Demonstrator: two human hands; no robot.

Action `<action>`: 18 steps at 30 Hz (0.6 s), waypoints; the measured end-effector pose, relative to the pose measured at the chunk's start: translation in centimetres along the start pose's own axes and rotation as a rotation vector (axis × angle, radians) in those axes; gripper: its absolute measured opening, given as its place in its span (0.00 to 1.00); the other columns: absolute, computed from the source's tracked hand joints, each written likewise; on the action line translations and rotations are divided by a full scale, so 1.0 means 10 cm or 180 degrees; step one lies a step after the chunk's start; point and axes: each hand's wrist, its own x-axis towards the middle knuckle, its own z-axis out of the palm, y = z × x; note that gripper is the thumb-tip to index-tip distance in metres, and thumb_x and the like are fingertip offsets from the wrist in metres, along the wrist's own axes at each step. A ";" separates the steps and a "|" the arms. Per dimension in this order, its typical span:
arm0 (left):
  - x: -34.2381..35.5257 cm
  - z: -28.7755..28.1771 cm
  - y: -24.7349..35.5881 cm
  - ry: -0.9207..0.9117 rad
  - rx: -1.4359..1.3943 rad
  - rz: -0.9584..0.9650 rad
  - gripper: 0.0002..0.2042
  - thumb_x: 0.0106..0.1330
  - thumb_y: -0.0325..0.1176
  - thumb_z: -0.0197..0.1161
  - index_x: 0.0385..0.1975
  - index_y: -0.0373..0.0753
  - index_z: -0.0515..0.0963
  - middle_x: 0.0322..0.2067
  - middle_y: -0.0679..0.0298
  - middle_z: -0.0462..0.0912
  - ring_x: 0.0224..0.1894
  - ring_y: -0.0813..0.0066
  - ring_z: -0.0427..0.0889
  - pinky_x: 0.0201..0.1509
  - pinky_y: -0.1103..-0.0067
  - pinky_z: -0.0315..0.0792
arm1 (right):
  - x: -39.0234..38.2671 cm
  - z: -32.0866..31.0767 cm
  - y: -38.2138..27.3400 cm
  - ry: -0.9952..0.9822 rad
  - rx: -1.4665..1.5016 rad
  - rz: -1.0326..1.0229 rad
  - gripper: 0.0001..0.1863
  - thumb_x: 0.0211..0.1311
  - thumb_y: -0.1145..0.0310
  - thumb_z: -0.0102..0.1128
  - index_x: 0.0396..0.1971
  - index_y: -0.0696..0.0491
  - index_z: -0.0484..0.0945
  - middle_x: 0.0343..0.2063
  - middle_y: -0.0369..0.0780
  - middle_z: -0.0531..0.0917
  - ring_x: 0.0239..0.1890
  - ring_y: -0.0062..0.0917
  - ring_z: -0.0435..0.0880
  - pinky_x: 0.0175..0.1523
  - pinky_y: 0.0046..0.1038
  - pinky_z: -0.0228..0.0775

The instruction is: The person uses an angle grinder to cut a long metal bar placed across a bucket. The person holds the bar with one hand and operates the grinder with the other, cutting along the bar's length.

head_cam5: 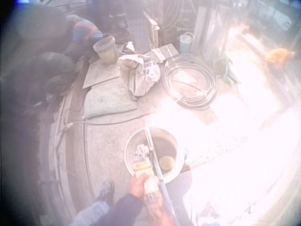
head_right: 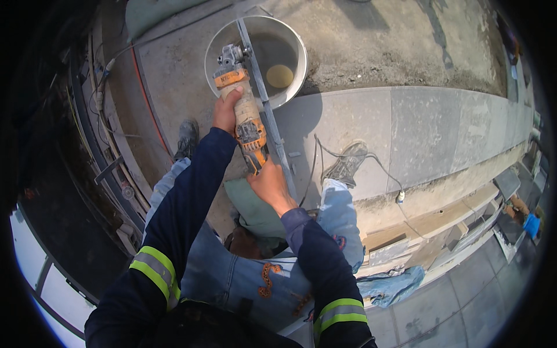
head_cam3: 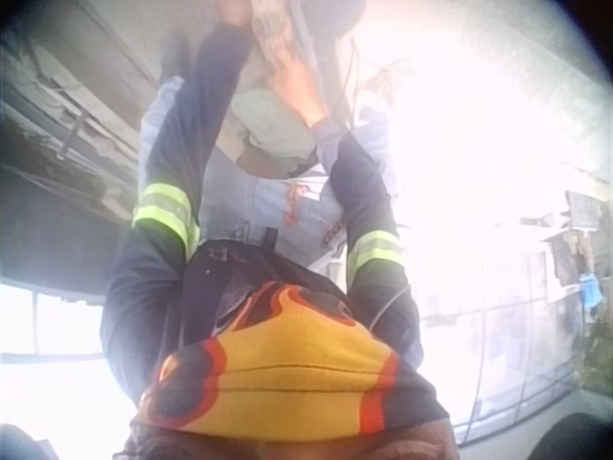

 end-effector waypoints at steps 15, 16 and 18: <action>0.14 0.00 0.09 -0.0032 -0.0129 -0.0044 0.21 0.66 0.37 0.68 0.53 0.31 0.76 0.40 0.59 0.84 0.36 0.71 0.85 0.40 0.76 0.80 | 0.16 0.03 -0.06 -0.0010 -0.0070 0.0037 0.29 0.51 0.68 0.72 0.51 0.68 0.74 0.39 0.63 0.84 0.47 0.57 0.83 0.51 0.44 0.77; 0.15 0.00 0.09 -0.0040 -0.0148 -0.0041 0.21 0.66 0.37 0.68 0.53 0.31 0.75 0.40 0.59 0.84 0.36 0.71 0.85 0.40 0.76 0.80 | 0.17 0.03 -0.07 -0.0009 -0.0069 0.0031 0.29 0.51 0.68 0.72 0.51 0.68 0.74 0.38 0.63 0.84 0.47 0.57 0.83 0.51 0.44 0.77; 0.18 0.02 0.12 -0.0039 -0.0122 -0.0079 0.21 0.66 0.37 0.68 0.53 0.31 0.75 0.40 0.59 0.84 0.36 0.71 0.85 0.40 0.76 0.80 | 0.19 0.02 -0.09 0.0005 -0.0067 0.0027 0.29 0.51 0.68 0.71 0.51 0.68 0.74 0.38 0.62 0.84 0.46 0.57 0.84 0.50 0.44 0.77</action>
